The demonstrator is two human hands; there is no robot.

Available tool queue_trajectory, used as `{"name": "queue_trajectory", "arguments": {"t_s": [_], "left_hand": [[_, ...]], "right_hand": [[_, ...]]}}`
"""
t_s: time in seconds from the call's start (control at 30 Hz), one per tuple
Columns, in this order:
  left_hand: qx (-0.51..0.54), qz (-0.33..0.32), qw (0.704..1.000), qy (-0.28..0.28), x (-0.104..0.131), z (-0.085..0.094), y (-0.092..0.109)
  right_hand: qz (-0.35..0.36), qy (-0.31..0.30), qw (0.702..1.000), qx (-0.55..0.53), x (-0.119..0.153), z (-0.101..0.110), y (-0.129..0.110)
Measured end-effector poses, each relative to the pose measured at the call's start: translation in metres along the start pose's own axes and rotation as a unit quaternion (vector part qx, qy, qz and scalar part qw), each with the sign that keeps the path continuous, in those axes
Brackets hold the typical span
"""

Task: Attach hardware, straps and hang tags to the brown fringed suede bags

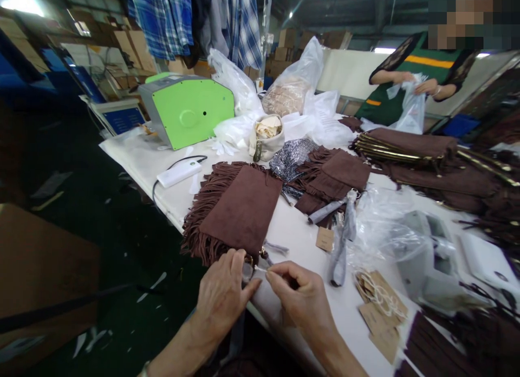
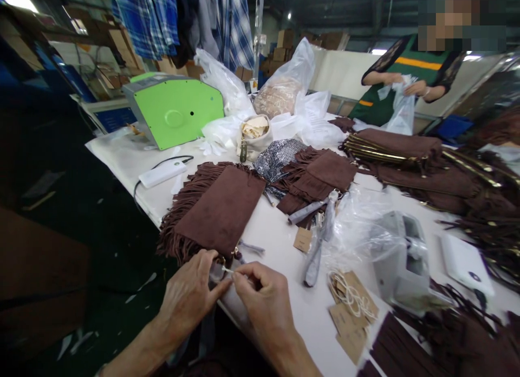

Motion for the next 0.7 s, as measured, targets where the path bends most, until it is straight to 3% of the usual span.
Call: {"name": "queue_trajectory", "arguments": {"t_s": [0.07,0.2,0.3,0.53,0.7], "left_hand": [[0.031,0.018,0.999,-0.025,-0.002,0.003,-0.003],[0.144,0.077,0.978,-0.133,-0.014,0.028,-0.018],[0.166,0.071,0.966,-0.185,-0.021,0.042,-0.020],[0.031,0.007,0.992,-0.125,-0.016,0.017,0.000],[0.066,0.024,0.983,-0.168,-0.026,0.027,-0.011]], "right_hand": [[-0.001,0.006,1.000,-0.006,0.000,-0.003,0.002],[-0.012,0.016,1.000,-0.018,-0.002,-0.009,0.002],[-0.019,0.021,0.999,-0.033,-0.003,-0.013,-0.001],[-0.027,0.039,0.997,-0.054,-0.003,-0.019,0.006],[-0.015,0.034,0.999,-0.011,-0.001,-0.022,0.009]]}}
Point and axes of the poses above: each hand's wrist, its own x-axis away from the middle knuckle, its own z-axis out of the back of the hand, y = z × x, the point moved 3 cm from there along -x, towards the middle knuckle, and after that the axes turned 4 degrees about -x, right-handed, at the moved point
